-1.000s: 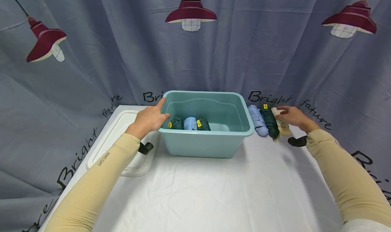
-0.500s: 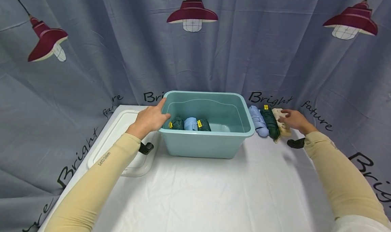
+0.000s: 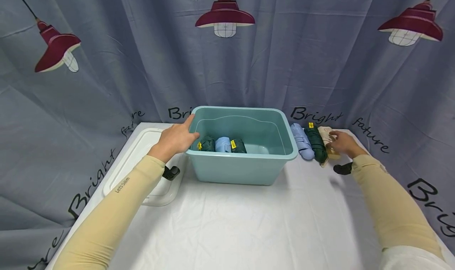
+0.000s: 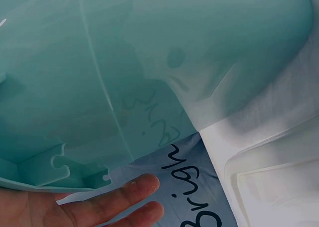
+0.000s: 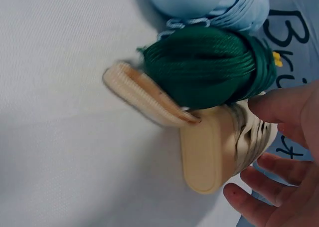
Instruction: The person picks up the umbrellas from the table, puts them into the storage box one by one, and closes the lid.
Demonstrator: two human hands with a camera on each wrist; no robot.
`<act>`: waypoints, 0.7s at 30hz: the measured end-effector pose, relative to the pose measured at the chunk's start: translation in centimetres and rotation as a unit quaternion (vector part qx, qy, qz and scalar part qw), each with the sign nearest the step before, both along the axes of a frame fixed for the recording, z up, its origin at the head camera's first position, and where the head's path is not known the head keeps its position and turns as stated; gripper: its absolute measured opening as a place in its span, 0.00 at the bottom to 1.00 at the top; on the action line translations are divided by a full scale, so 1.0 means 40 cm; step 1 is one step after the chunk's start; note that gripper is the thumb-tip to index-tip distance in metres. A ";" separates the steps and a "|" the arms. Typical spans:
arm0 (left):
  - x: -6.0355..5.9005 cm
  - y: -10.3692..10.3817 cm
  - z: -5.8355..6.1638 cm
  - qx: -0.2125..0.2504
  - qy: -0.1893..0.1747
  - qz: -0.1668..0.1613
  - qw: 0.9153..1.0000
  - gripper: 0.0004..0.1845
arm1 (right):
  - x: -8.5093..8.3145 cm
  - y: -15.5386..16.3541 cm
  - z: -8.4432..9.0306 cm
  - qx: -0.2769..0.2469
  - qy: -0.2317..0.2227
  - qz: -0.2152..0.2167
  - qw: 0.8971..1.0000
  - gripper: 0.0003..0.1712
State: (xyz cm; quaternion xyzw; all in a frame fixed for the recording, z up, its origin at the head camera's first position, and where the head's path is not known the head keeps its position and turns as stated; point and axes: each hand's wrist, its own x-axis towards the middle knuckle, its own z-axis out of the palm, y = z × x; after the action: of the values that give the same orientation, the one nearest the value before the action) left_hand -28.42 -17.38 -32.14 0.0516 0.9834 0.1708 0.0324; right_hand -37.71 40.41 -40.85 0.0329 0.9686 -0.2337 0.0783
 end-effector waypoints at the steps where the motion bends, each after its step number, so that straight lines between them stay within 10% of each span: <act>1: 0.000 0.001 0.000 0.000 0.000 0.000 1.000 0.42 | -0.001 0.003 -0.004 0.009 0.000 0.004 1.000 0.41; 21: 0.000 0.002 0.002 -0.009 -0.005 0.004 1.000 0.42 | 0.009 -0.002 -0.001 0.042 -0.023 0.020 0.999 0.45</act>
State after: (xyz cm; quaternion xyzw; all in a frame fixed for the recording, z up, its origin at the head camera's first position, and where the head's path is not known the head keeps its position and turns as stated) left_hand -28.42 -17.30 -32.04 0.0464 0.9849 0.1626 0.0372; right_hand -37.34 40.32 -40.88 0.0223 0.9759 -0.1906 0.1041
